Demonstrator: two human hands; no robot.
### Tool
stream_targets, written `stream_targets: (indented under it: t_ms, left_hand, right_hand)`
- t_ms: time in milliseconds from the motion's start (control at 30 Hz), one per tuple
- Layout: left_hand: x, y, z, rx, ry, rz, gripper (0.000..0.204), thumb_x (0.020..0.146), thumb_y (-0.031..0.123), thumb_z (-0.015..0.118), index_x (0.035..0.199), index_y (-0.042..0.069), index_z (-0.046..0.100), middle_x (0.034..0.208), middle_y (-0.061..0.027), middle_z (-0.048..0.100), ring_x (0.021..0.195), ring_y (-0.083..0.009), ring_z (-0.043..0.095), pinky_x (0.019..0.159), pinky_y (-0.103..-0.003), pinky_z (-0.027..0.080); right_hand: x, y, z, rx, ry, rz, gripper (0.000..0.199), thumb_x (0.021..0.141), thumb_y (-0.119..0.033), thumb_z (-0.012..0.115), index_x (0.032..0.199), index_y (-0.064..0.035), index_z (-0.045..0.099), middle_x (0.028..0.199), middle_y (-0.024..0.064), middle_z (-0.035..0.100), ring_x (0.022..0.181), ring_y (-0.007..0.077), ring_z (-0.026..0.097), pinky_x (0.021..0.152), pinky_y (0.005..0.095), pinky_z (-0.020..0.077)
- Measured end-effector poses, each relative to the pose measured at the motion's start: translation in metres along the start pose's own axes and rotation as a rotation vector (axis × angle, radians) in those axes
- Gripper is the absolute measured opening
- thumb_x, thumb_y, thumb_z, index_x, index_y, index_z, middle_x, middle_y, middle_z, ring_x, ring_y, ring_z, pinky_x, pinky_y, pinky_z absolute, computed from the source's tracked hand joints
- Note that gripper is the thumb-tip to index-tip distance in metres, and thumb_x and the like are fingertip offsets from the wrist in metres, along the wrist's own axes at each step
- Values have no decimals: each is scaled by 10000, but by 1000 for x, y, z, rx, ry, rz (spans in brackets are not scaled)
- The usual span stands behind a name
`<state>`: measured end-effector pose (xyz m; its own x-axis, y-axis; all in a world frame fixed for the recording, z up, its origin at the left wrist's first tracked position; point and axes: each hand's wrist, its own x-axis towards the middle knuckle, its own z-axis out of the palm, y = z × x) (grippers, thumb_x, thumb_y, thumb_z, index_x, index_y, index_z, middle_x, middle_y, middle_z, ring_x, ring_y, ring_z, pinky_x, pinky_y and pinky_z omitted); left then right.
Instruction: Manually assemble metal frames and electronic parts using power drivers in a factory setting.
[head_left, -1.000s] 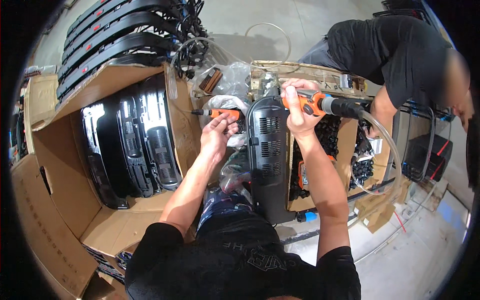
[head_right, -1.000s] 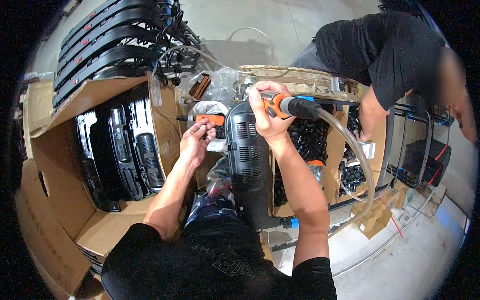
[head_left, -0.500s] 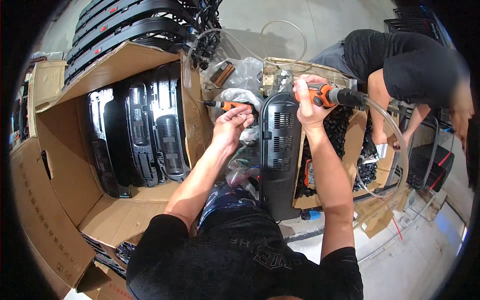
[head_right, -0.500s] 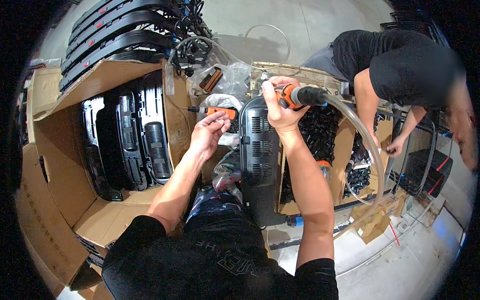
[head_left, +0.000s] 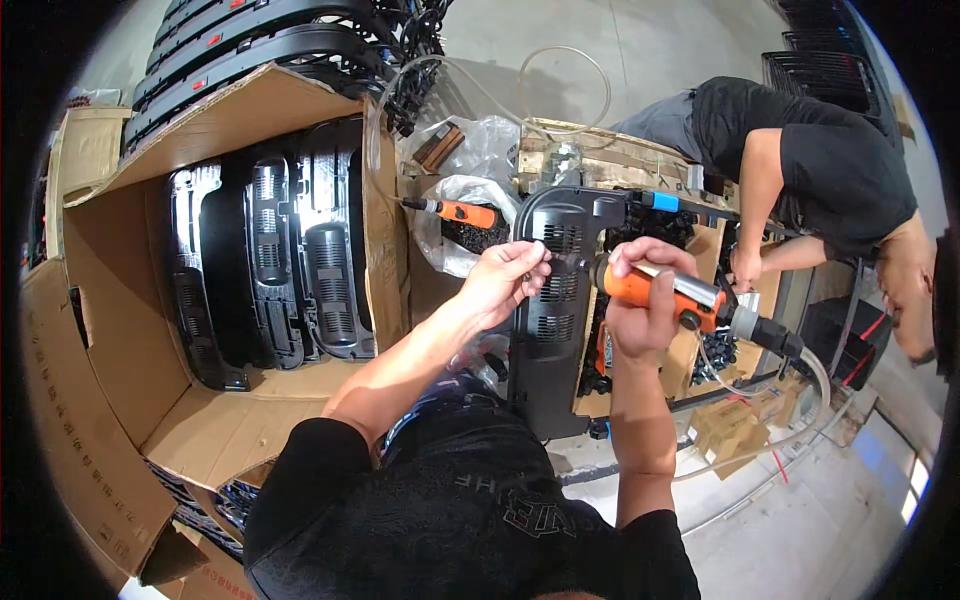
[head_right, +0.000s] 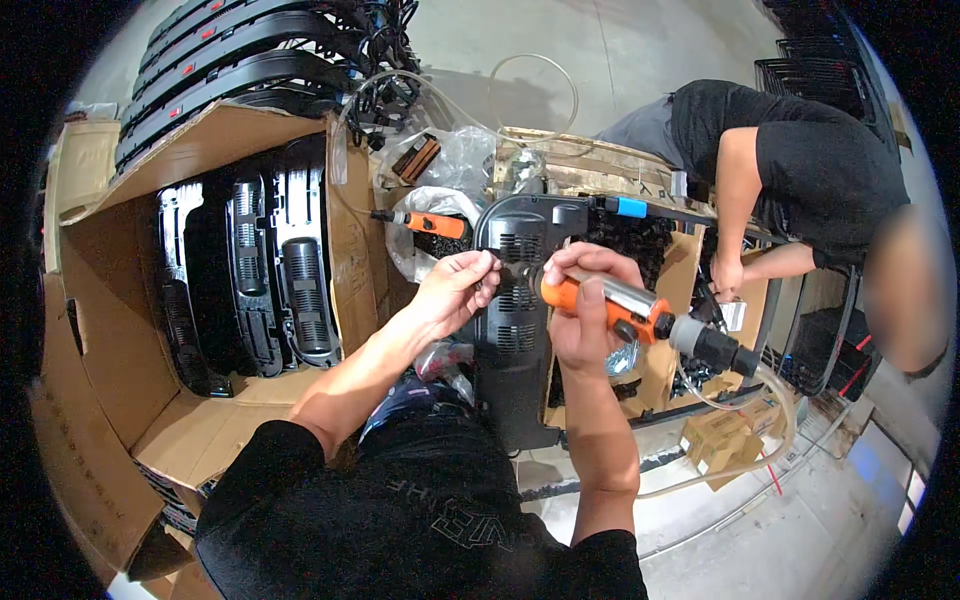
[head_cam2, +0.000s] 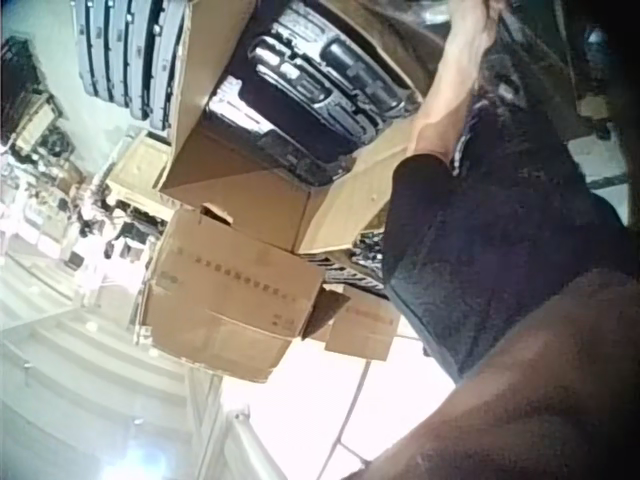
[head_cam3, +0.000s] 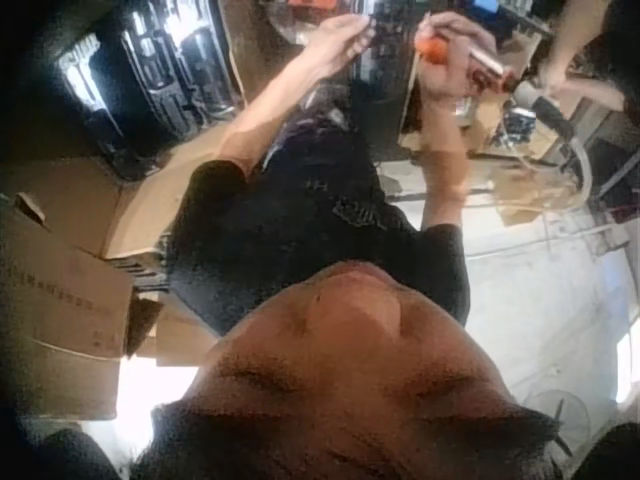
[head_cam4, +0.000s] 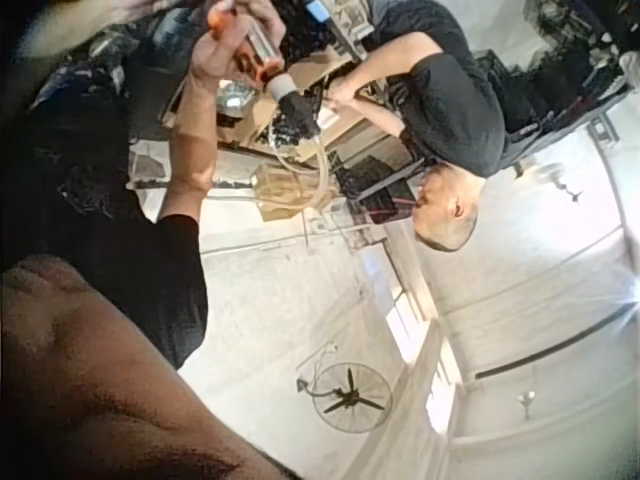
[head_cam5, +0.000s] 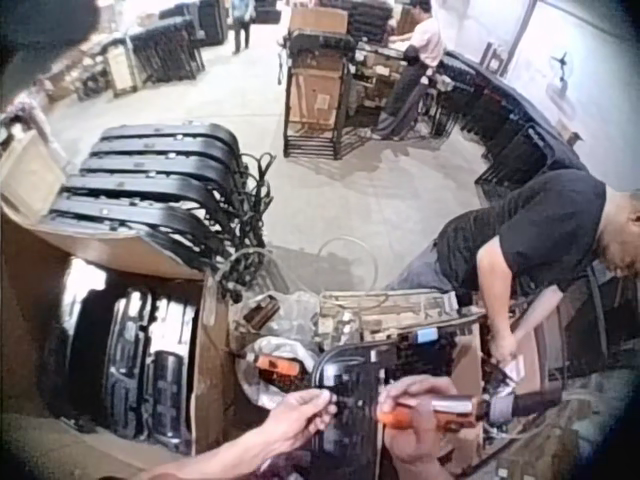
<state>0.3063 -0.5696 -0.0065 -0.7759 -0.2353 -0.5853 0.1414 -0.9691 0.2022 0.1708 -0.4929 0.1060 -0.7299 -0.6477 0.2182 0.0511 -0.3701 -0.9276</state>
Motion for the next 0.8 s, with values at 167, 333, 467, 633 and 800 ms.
stream_targets:
  t_ms: [167,333,467,633,800]
  left_hand:
    - [-7,-7,0,18,-21,19,205,953,207,630,963,6,664,756,-44,656,572,-100,565,523,-212,471]
    - [-12,-9,6,38,-1,44,198,954,209,630,944,14,664,752,-41,651,563,-100,555,518,-216,462]
    - [-17,-12,8,-20,30,37,200,955,217,630,908,26,663,735,-31,642,559,-94,546,511,-213,447]
    - [-18,-11,8,8,29,75,241,962,277,615,895,47,634,679,4,578,538,-81,476,497,-202,385]
    - [-14,-12,-3,-13,32,45,255,964,294,609,912,45,628,685,8,565,551,-80,464,498,-208,371]
  right_hand:
    - [-10,-7,2,39,57,2,249,946,-245,540,1039,-14,532,959,190,602,731,217,546,719,387,441]
    - [-17,-5,3,91,84,16,260,947,-255,545,1039,-12,534,949,185,606,723,217,547,714,380,439]
    - [-20,-5,8,94,99,1,259,947,-255,551,1038,-14,535,936,181,609,720,217,554,716,385,446]
    - [-22,-1,12,95,99,-9,247,950,-245,552,1036,-14,535,928,180,609,717,215,562,711,385,455]
    - [-25,8,15,96,96,-27,235,954,-232,549,1034,-12,535,926,178,610,713,213,568,694,375,465]
